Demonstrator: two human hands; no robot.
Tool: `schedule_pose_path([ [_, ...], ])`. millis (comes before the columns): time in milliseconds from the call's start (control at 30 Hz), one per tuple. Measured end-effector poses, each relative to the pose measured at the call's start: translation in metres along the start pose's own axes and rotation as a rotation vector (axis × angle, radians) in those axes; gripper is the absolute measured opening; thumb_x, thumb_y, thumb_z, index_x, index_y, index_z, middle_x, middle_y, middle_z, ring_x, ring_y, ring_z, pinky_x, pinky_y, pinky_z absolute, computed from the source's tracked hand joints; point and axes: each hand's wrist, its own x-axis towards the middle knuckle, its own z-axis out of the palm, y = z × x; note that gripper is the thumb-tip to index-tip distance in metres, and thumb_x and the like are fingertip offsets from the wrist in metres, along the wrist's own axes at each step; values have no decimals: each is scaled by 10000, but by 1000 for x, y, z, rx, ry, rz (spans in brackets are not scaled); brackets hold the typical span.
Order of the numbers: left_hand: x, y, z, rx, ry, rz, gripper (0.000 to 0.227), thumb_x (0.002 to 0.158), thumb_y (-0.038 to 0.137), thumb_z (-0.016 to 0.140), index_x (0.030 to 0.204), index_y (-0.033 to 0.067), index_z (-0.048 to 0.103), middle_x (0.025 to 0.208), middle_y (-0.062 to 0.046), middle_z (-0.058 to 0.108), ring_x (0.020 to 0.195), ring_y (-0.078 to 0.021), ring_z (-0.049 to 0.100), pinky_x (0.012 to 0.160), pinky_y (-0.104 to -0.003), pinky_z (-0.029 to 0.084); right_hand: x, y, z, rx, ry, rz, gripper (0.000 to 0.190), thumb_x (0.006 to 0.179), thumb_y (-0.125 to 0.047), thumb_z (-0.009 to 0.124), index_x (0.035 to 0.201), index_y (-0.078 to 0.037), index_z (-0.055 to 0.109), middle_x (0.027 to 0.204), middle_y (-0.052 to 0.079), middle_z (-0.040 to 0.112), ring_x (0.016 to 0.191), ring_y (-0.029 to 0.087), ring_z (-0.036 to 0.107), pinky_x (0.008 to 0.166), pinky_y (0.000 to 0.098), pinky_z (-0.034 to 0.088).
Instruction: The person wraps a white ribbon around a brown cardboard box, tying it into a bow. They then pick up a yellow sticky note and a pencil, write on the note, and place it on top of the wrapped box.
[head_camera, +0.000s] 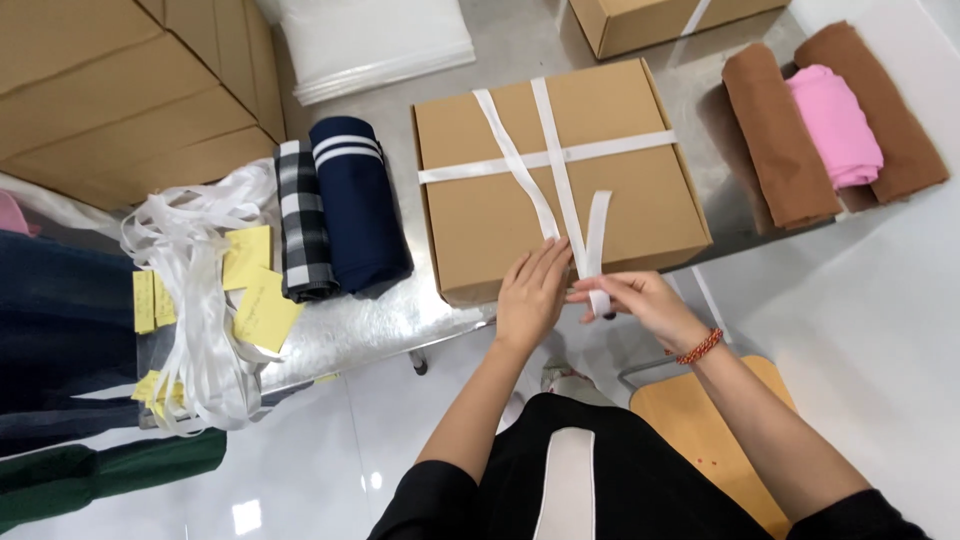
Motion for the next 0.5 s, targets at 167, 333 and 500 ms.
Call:
schedule_pose_path([
  [167,5,1,-11,-29,-135,-60,438,1048,183,629,1484,214,596,1551,42,614,1442,-117,562,1227,-356,370,-9,38,-10,-4,-89,99,387,1092,-166,524,1357,59,693,1190,289,790,815,390,820,794,454,670],
  [333,11,-4,-12,-60,-191,-109,374,1075,182,611,1446,227,628,1535,65,634,1446,-103,566,1215,-350,426,-12,-21,-6,-343,-14,54,324,1040,-176,644,1262,10,790,1297,272,771,1165,387,761,995,467,607],
  [500,32,-20,-3,-12,-218,-159,354,1053,274,640,1407,263,652,1539,65,621,1464,-125,543,1185,-358,441,43,-64,-2,-248,123,-126,280,1094,-130,596,1285,19,736,1281,235,746,1154,324,738,979,416,619],
])
